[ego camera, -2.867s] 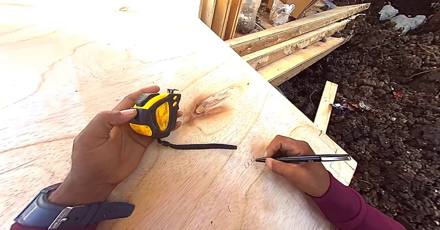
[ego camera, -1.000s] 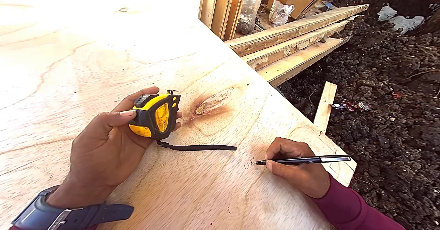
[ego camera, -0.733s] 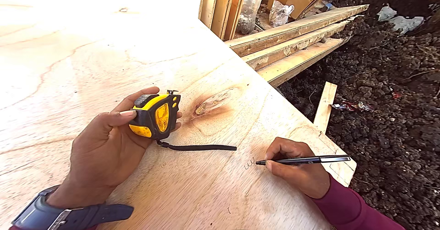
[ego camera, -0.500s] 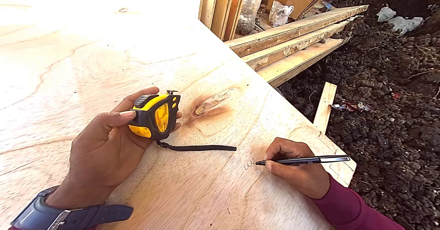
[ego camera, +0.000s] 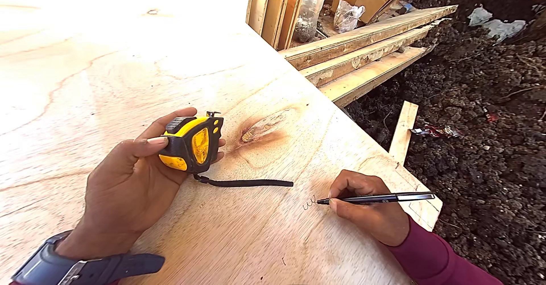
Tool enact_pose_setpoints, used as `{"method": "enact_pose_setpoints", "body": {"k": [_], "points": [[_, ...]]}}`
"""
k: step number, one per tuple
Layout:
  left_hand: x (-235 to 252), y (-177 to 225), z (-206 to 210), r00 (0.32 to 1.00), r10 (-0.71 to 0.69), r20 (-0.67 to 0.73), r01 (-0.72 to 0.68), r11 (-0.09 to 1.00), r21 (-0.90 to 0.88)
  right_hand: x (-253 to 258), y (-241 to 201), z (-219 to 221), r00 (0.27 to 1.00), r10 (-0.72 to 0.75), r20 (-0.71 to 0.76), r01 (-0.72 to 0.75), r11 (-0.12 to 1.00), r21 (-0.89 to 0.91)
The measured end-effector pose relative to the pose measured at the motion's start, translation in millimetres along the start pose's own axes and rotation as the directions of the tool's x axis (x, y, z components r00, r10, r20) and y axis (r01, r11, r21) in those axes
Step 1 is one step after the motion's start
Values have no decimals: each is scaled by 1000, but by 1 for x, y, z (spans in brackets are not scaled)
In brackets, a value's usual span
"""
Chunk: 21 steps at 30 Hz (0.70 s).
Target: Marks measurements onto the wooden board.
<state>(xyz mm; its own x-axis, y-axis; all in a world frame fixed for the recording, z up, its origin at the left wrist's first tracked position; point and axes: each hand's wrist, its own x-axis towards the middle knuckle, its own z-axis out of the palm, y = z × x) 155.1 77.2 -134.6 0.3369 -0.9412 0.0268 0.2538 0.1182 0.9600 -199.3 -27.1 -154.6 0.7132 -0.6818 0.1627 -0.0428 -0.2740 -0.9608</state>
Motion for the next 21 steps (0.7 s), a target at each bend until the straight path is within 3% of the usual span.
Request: {"method": "enact_pose_setpoints", "body": {"k": [8,13,21], "points": [[0,0,-1,1000,-4,-5,4,1000,-4,0,1,0,1000,4,0,-4,1000,4],[0,-1,-1,1000,-3,5,3,1000,-9,1,-1,-3,999,17,-27,-14,995,96],[0,-1,-1,1000,-1,-4,1,1000,-10,0,-1,2,999,10,-33,-10,1000,10]]}}
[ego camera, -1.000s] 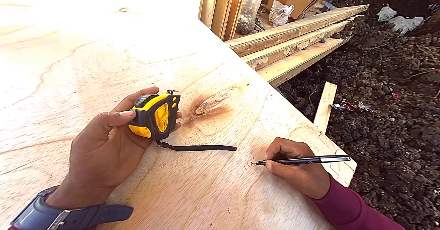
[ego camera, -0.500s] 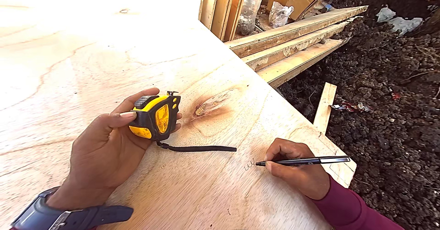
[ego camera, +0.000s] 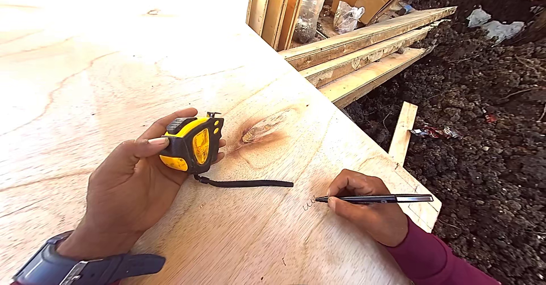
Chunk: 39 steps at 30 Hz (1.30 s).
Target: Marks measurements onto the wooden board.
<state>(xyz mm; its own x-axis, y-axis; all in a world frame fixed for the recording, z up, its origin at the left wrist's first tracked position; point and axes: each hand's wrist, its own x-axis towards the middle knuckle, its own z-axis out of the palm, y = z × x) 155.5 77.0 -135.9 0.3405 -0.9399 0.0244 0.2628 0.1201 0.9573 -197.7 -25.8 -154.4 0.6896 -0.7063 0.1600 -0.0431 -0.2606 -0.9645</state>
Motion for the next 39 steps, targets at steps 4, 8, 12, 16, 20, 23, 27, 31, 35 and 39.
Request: {"method": "enact_pose_setpoints", "body": {"k": [4,8,12,16,20,23,27,31,35,39], "points": [[0,-1,-2,1000,-5,1,5,1000,8,0,2,-2,1000,-2,25,2,1000,-2],[1,0,-1,1000,0,5,0,1000,6,0,2,-2,1000,-11,28,11,1000,14],[0,1,0,1000,-6,3,6,1000,4,0,2,-3,999,-9,36,8,1000,15],[0,1,0,1000,-5,1,5,1000,4,0,2,-2,999,-15,30,14,1000,5],[0,0,-1,1000,-2,4,2,1000,9,0,2,-2,999,-11,31,11,1000,5],[0,0,-2,1000,-2,5,2,1000,12,0,1,-2,1000,-5,30,5,1000,-2],[0,0,-1,1000,-2,3,2,1000,12,0,1,-3,1000,1,31,0,1000,-6],[0,1,0,1000,-1,5,1,1000,6,0,1,-3,1000,6,18,-6,1000,-4],[0,0,-1,1000,3,12,-4,1000,16,0,0,-2,1000,12,21,-12,1000,1],[1,1,-1,1000,6,14,-6,1000,9,0,1,-3,1000,9,23,-9,1000,8]]}}
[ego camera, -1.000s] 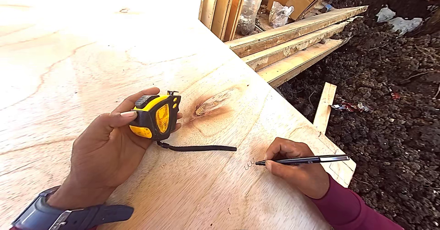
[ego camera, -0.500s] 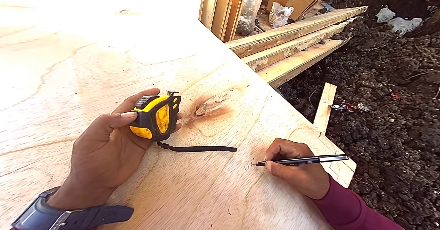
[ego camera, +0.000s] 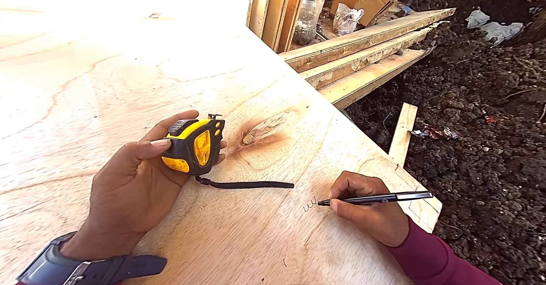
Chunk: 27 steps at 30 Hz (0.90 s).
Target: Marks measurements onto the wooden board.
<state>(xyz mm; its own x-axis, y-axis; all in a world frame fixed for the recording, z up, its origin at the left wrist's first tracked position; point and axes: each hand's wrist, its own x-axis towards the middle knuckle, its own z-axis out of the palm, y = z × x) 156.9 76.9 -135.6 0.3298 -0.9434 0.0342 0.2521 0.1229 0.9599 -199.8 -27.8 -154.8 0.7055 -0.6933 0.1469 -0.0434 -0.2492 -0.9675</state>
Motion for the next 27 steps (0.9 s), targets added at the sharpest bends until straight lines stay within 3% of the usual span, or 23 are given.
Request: {"method": "enact_pose_setpoints", "body": {"k": [27], "points": [[0,0,0,1000,-2,10,2,1000,-3,1,0,3,1000,-16,-22,16,999,-31]]}}
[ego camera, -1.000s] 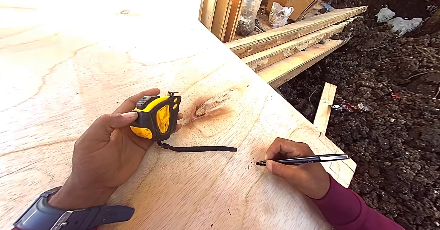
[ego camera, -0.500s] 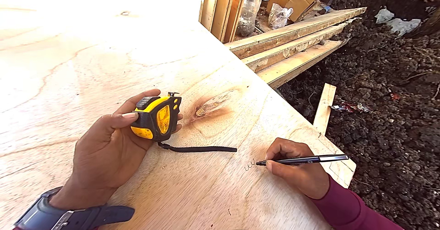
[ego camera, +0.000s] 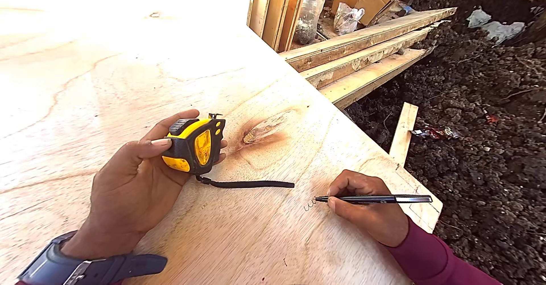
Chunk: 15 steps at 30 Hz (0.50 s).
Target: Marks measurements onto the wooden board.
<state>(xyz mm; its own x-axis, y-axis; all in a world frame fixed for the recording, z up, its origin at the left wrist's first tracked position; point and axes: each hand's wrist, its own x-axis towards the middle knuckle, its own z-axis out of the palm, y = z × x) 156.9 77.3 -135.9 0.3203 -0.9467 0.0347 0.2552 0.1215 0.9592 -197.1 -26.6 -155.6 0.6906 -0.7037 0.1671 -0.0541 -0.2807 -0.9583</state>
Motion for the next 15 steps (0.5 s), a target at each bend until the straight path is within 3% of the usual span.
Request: {"method": "enact_pose_setpoints", "body": {"k": [15], "points": [[0,0,1,1000,5,-5,-5,1000,6,0,-2,0,1000,21,0,-21,1000,-13]]}}
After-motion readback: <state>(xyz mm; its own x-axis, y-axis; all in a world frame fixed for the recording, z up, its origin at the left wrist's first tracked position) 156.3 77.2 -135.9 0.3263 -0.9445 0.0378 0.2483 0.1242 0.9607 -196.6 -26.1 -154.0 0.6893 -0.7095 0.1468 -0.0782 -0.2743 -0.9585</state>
